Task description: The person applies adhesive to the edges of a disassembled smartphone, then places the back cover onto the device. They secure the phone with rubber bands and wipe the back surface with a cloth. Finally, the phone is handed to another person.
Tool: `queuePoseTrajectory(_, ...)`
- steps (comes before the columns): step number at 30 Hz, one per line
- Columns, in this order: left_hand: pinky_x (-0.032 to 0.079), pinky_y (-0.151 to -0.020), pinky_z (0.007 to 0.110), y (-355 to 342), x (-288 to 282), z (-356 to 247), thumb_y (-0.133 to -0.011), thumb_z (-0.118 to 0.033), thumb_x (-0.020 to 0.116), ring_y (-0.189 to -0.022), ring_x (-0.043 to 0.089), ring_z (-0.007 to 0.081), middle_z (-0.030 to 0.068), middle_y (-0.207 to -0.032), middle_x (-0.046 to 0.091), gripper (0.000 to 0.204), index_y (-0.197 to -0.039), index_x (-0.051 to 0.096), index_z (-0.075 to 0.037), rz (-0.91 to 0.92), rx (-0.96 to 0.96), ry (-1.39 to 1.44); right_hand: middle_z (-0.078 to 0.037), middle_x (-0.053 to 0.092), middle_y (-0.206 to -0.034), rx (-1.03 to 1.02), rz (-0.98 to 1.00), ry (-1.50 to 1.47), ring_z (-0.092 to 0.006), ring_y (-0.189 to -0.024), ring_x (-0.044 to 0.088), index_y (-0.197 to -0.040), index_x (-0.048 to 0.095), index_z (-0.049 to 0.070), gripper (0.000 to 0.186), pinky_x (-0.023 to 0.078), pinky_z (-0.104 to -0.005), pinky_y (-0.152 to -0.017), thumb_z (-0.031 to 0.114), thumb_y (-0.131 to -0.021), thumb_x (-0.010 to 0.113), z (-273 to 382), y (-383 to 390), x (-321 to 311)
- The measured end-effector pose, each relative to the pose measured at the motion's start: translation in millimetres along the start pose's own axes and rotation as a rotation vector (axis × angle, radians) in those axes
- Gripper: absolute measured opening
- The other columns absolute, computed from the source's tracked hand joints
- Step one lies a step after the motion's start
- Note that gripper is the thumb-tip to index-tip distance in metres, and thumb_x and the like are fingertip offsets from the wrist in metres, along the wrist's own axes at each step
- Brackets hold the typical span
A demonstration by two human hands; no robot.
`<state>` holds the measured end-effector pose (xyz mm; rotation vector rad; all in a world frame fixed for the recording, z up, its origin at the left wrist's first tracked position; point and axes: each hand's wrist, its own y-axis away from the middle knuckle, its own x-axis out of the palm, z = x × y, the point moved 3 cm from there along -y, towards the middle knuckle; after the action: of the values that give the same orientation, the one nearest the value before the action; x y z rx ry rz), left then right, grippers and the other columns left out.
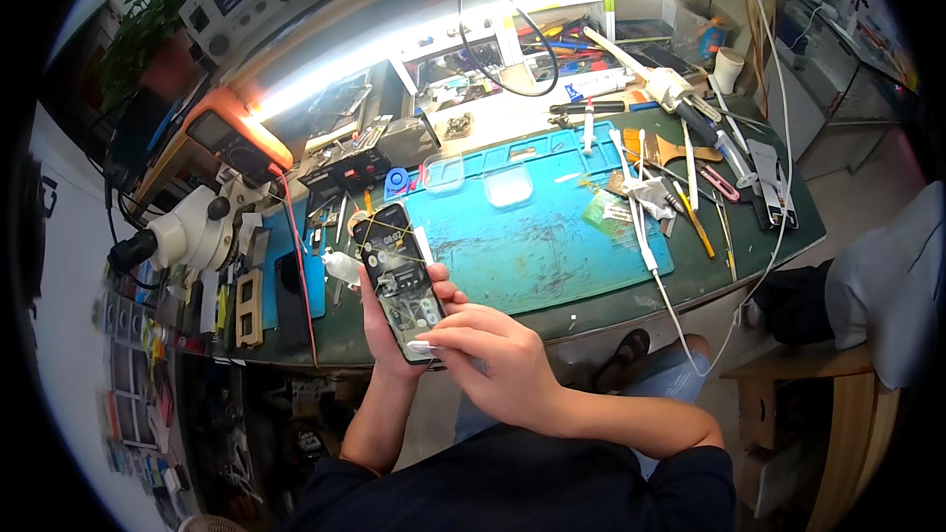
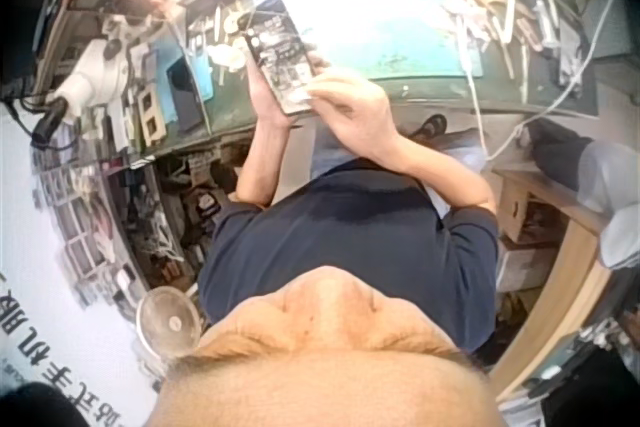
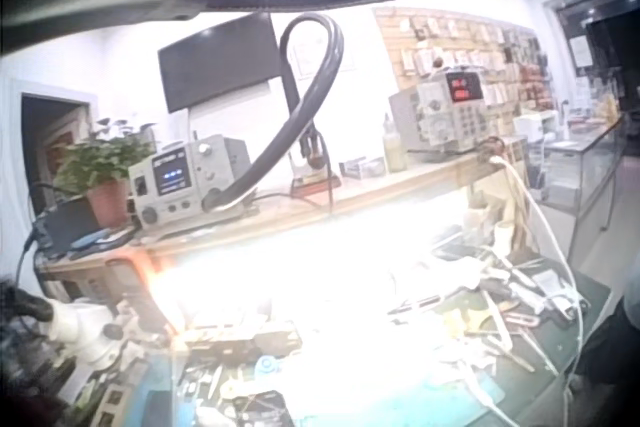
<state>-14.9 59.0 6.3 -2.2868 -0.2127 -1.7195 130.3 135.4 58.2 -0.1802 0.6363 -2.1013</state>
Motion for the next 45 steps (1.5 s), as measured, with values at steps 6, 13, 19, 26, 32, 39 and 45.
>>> queuePoseTrajectory(6,0.055,-0.101,0.051,0,-8,0,-0.097,-0.084,0.028,-0.116,0.062,0.0331,0.0176,-0.131,0.058,0.101,-0.139,0.051,0.005,0.001,-0.034,0.030,-0.012,0.076,-0.103,-0.008,-0.066,0.054,-0.0301,-0.109,0.073,-0.106,0.078,0.001,0.022,0.058,-0.0373,-0.092,-0.009,-0.087,0.073,7,9,-24)
queuePoseTrajectory(13,0.056,-0.101,0.056,4,-1,6,-0.102,-0.078,0.026,-0.119,0.065,0.0362,0.0236,-0.136,0.059,0.093,-0.149,0.046,0.000,-0.055,-0.086,0.020,-0.011,0.073,-0.100,-0.211,-0.260,0.435,-0.0265,-0.088,0.070,-0.108,0.077,0.005,0.028,0.056,-0.0347,-0.073,-0.009,-0.084,0.073,4,-9,-55)
queuePoseTrajectory(19,0.056,-0.102,0.055,7,3,18,-0.103,-0.076,0.022,-0.117,0.066,0.0363,0.0240,-0.134,0.058,0.090,-0.151,0.043,-0.003,-0.033,-0.190,0.031,-0.008,0.072,-0.101,-0.359,-0.269,0.512,-0.0244,-0.085,0.067,-0.110,0.076,0.004,0.031,0.054,-0.0338,-0.071,-0.011,-0.083,0.072,9,-34,-71)
queuePoseTrajectory(26,0.056,-0.098,0.053,8,6,20,-0.104,-0.075,0.019,-0.115,0.066,0.0365,0.0239,-0.135,0.057,0.089,-0.154,0.040,-0.004,0.002,-0.215,0.062,-0.007,0.070,-0.105,-0.500,-0.184,0.587,-0.0233,-0.086,0.067,-0.112,0.074,0.004,0.035,0.055,-0.0338,-0.071,-0.005,-0.078,0.073,8,-42,-70)
queuePoseTrajectory(32,0.054,-0.104,0.056,12,11,23,-0.104,-0.075,0.018,-0.122,0.064,0.0397,0.0255,-0.141,0.056,0.091,-0.157,0.037,-0.004,-0.011,-0.231,0.017,-0.009,0.067,-0.109,-0.577,-0.058,0.710,-0.0246,-0.089,0.068,-0.116,0.072,0.001,0.043,0.058,-0.0340,-0.075,0.003,-0.073,0.072,6,-43,-61)
queuePoseTrajectory(39,0.054,-0.105,0.057,16,16,28,-0.103,-0.077,0.016,-0.122,0.064,0.0422,0.0283,-0.141,0.057,0.094,-0.157,0.036,-0.003,-0.087,-0.228,0.110,-0.010,0.063,-0.113,-0.636,0.115,0.815,-0.0240,-0.097,0.066,-0.116,0.070,-0.005,0.045,0.058,-0.0357,-0.083,0.014,-0.076,0.071,3,-19,-51)
queuePoseTrajectory(45,0.054,-0.105,0.052,18,15,31,-0.102,-0.079,0.013,-0.121,0.066,0.0441,0.0329,-0.137,0.060,0.095,-0.158,0.037,-0.006,-0.130,-0.263,0.010,-0.007,0.062,-0.109,-0.763,0.092,0.938,-0.0218,-0.096,0.064,-0.115,0.071,-0.002,0.041,0.056,-0.0342,-0.080,0.012,-0.077,0.071,6,-25,-51)
